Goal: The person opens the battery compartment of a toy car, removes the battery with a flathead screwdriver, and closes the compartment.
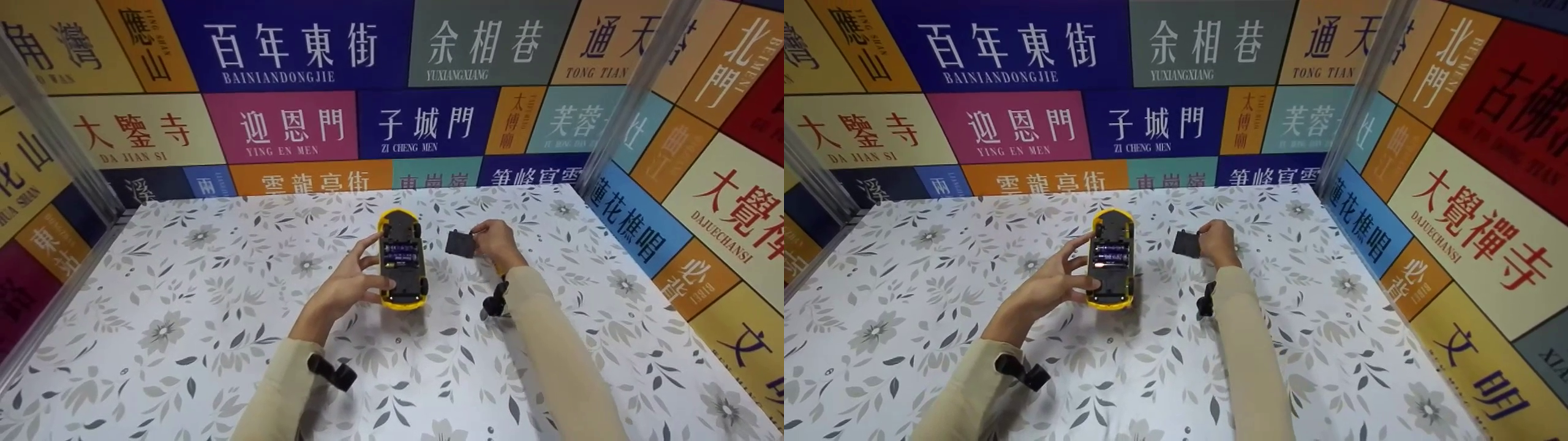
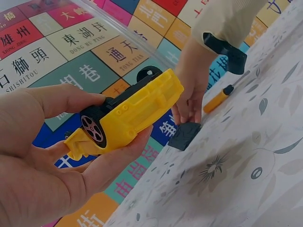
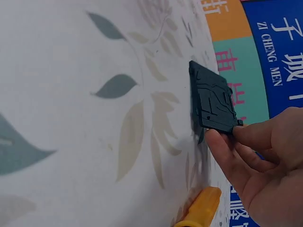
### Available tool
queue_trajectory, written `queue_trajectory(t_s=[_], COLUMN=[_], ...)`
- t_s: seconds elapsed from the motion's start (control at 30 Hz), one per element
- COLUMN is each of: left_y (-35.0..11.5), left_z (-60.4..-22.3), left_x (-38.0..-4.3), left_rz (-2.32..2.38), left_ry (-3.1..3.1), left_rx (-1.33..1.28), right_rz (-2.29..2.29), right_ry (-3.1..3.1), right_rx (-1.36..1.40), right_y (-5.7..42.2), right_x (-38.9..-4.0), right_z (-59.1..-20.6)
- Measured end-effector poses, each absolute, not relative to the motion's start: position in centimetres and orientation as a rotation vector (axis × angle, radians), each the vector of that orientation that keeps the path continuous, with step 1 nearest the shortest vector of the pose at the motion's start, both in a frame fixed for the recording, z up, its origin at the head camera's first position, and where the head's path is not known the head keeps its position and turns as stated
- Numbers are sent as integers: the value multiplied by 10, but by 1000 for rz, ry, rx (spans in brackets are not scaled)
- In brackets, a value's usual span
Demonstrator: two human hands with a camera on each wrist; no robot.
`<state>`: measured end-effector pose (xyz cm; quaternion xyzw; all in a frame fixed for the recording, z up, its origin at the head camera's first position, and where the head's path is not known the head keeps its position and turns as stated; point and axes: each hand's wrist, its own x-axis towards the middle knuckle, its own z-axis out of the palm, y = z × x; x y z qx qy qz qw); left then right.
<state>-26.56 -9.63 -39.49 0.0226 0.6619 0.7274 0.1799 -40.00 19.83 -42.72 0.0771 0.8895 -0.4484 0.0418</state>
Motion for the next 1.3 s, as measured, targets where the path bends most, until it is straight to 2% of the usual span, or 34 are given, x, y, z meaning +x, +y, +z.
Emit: queue_trajectory(t_s=[0.23,0.6,0.87,1.03,1.3], left_y=[-95,-95,-95,-93,-91], left_z=[-394,-392,-395,-400,-410], left_x=[-265,-266,-265,-266,-268], left_rz=[2048,2040,2041,2012,2003], left_ry=[1859,1878,1885,1882,1852], left_rx=[78,50,72,57,13], right_rz=[-1260,-773,-555,-567,-695], right_ry=[2758,2822,2765,2723,2728], right_rx=[214,-124,-50,29,-31], right_y=[202,227,238,239,239], right_x=[-401,-383,-369,-365,-360], right_z=[-425,-393,-392,-401,-395])
